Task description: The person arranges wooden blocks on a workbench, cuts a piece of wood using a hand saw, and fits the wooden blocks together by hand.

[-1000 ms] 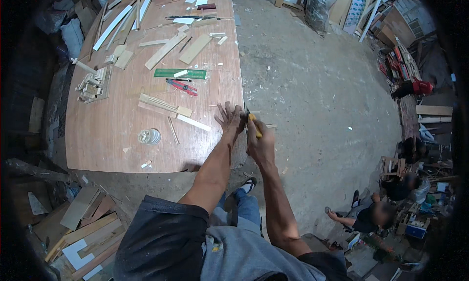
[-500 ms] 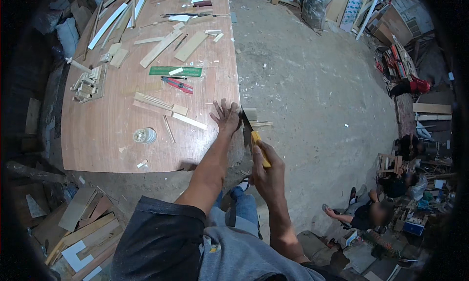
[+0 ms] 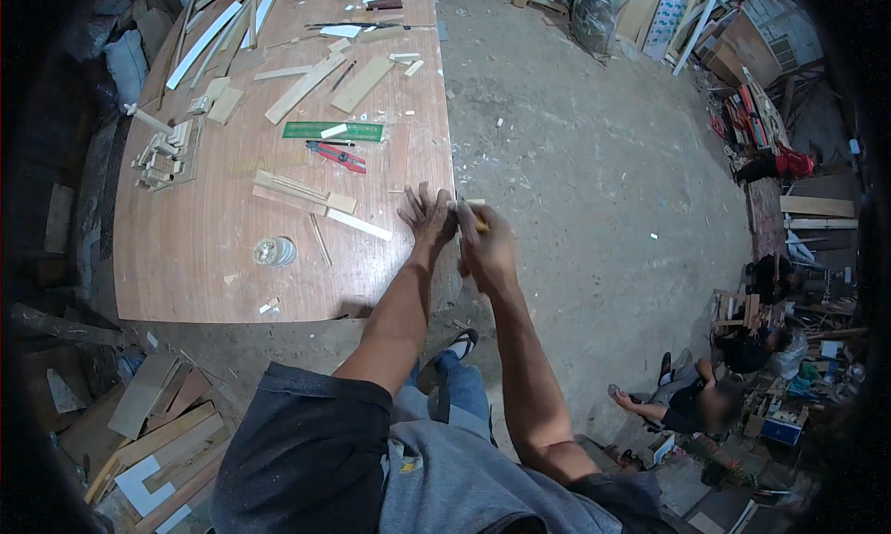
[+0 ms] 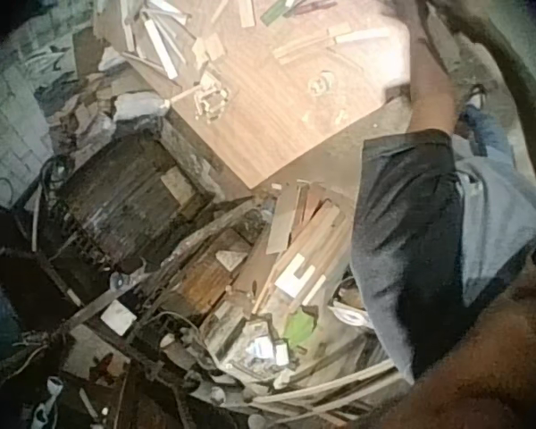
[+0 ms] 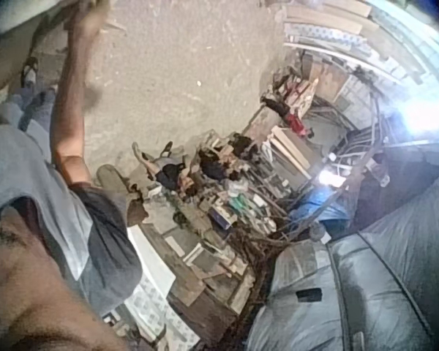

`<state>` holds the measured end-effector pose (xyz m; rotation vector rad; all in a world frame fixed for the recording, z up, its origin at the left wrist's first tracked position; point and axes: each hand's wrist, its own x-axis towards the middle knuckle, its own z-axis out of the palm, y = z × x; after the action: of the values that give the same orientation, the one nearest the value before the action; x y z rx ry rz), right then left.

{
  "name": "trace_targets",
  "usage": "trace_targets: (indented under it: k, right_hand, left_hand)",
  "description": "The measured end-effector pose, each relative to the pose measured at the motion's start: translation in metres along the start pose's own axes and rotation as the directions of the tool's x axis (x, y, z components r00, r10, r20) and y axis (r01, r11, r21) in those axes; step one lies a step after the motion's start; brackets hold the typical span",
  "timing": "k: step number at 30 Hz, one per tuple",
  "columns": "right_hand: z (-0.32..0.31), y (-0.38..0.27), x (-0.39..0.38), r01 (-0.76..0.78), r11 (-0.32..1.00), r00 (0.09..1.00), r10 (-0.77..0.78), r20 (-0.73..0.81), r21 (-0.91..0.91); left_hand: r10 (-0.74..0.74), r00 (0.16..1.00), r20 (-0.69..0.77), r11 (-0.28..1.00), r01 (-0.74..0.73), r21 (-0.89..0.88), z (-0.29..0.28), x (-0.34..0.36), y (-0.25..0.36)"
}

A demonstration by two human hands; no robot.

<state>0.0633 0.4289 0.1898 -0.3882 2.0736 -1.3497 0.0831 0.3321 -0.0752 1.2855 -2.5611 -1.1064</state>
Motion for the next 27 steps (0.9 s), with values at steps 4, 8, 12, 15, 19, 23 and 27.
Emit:
trace_targets:
  k: [4,8,12,15,19,23,27]
  right_hand:
    - [-0.006,-0.006,0.003,0.055,0.995,0.994,-0.046,0.103,-0.081]
    - [-0.015,-0.031,-0.036,-0.051,0.998,0.993,0.053,0.107,-0.026]
    - [0.007,0.012,0.028,-0.033,0.996,0.997,0.039,0.073,-0.084]
    - [0.0,0.023,0.01,0.038,0.999,0.998,-0.038,0.049,-0.003]
    - [-0.004,0.009,-0.057,0.135,0.991,0.987,-0.132,0.09,-0.02]
    - [0.01,0.044,0.005,0.178,0.98,0.984,-0.178,0.014,-0.091]
    - [0.01,0.069,0.026,0.552,0.773,0.805,-0.592,-0.043,-0.312]
  left_hand:
    - [-0.102,0.994,0.043,0.994,0.1,0.053,-0.006,0.012,-0.009]
    - [-0.099,0.994,0.044,0.993,0.096,0.064,-0.007,0.013,-0.016]
    - [0.08,0.985,-0.155,0.995,-0.089,-0.054,0.001,0.003,-0.003]
    - [-0.08,0.995,0.057,0.996,0.078,0.05,-0.016,0.003,0.019]
    - [-0.083,0.995,-0.048,0.994,0.086,0.068,-0.004,0.009,-0.022]
    - [-0.023,0.997,-0.07,0.998,0.027,0.06,-0.004,0.005,0.0]
    - [-0.05,0.998,0.048,0.999,0.049,0.015,-0.018,0.006,0.017]
